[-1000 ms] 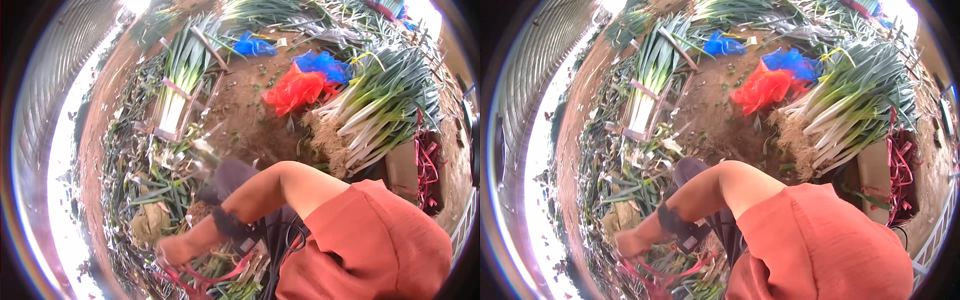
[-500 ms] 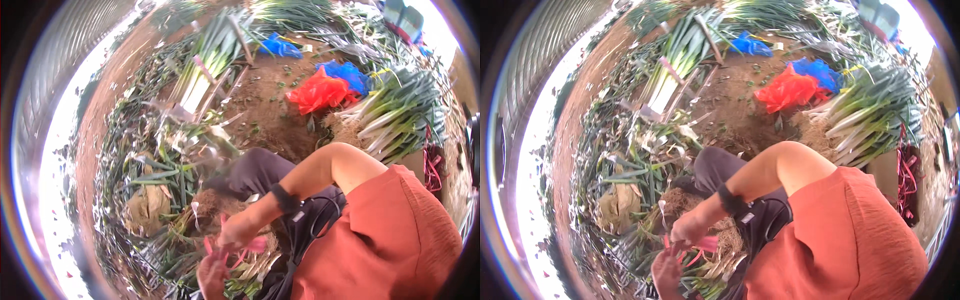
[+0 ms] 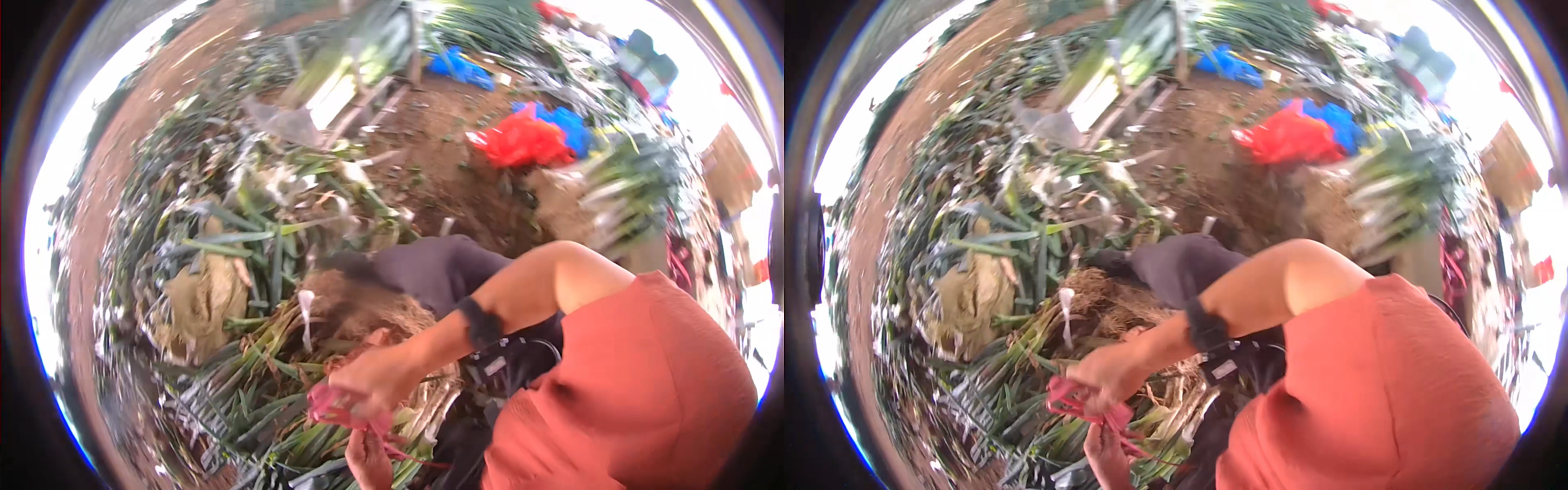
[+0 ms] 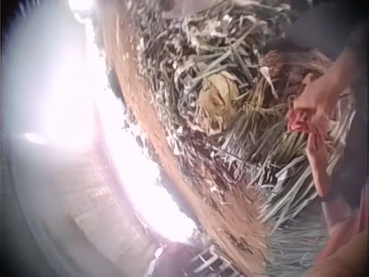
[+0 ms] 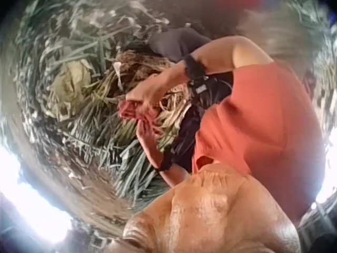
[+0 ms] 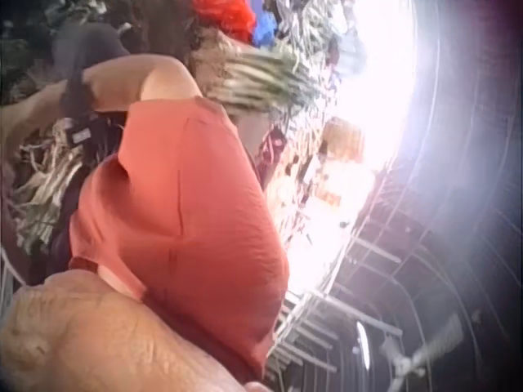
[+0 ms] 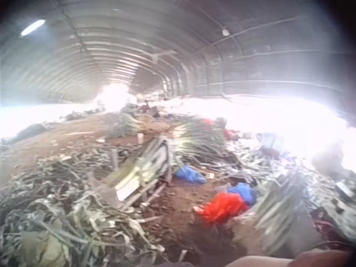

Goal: Trimming, bundling, and sorting harvested leeks in an agricultural setting.

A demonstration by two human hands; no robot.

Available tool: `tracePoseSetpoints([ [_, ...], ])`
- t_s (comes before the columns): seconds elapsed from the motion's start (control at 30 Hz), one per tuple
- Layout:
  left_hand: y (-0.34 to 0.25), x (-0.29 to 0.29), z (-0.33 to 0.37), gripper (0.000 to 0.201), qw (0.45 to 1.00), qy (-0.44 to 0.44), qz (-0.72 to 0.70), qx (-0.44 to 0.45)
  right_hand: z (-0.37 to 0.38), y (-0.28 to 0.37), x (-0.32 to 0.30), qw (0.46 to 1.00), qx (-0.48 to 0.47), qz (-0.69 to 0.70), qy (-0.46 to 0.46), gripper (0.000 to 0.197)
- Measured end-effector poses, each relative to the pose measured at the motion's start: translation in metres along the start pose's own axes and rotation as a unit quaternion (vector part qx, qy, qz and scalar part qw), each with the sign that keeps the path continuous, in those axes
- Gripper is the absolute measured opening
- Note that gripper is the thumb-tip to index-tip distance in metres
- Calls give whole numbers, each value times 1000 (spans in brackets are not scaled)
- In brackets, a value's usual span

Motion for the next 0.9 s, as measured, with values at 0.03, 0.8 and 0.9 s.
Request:
tracePoseSetpoints([
  [0.03, -1, 9, 4, 25, 998, 5, -58, -36, -5, -4, 13, 1000, -25, -14, -11, 37],
  [0.8, -153, 135, -21, 46, 988, 149, -6, -28, -497, 12, -272, 662, 152, -204, -705, 28],
  [0.9, -154, 140, -18, 45, 995, 35, -78, -60, -688, 25, -281, 524, 114, -356, -765, 29],
])
Point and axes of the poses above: each hand's wrist, its own z-axis towards the middle knuckle, its own x-axis out of the palm, y = z × x, the point moved 4 cm from there along z, towards the middle knuckle, and after that the axes turned 3 degrees about -x, right-handed, at the moved point
